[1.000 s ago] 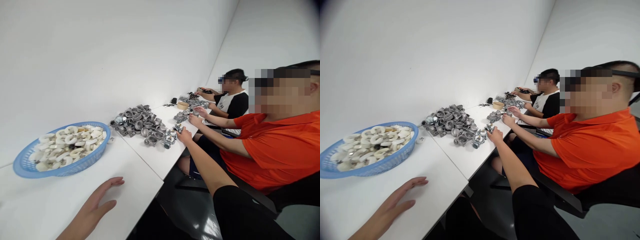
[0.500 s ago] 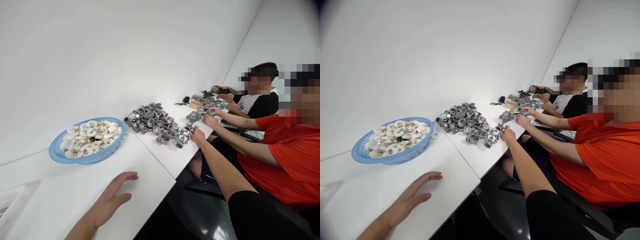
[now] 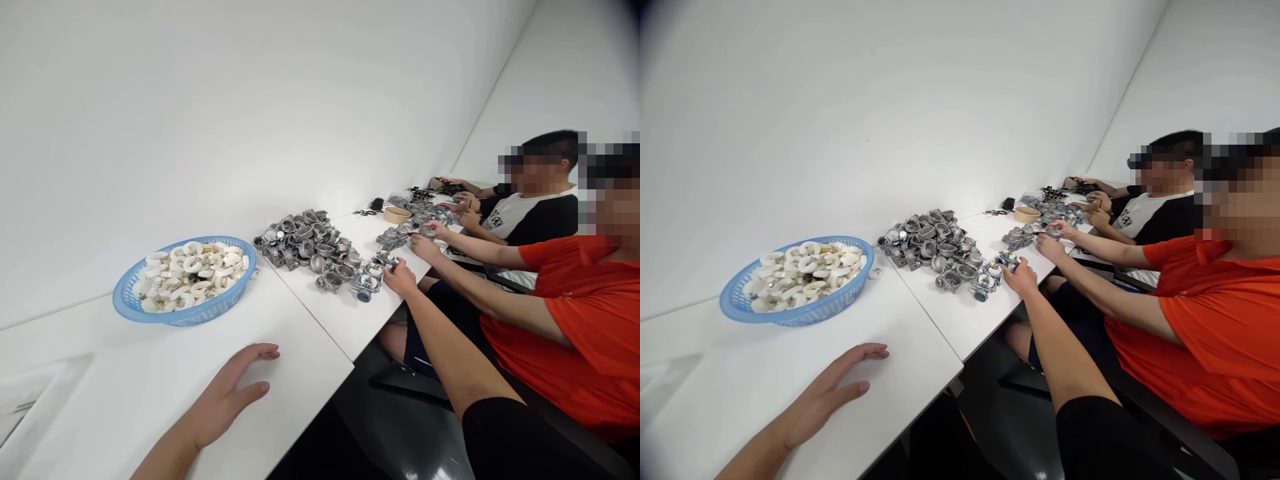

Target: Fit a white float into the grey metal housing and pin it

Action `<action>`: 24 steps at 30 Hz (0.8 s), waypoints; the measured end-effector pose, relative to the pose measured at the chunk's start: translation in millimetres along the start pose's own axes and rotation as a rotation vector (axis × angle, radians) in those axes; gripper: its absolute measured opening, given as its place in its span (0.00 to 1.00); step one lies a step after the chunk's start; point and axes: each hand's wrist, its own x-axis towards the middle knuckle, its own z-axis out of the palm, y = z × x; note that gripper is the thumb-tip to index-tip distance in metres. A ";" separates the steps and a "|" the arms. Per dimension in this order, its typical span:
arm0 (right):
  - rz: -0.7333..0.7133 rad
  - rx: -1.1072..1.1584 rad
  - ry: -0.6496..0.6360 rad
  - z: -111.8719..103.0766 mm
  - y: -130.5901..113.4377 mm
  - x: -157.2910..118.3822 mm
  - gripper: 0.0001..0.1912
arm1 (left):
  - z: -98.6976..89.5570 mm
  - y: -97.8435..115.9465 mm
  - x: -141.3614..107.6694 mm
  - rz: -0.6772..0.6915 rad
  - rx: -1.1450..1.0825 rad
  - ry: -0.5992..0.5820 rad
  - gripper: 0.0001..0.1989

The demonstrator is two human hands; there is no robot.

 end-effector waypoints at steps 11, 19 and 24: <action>0.037 0.067 0.035 -4.7 -1.5 -31.8 0.39 | -1.2 1.0 0.1 0.043 -0.100 0.061 0.23; 0.129 0.157 0.037 20.7 -4.2 -131.8 0.40 | -3.4 -7.5 6.7 0.048 -0.105 0.308 0.17; 0.020 0.155 0.091 20.1 -43.1 -213.7 0.47 | -7.0 -6.5 8.7 0.100 0.033 0.619 0.08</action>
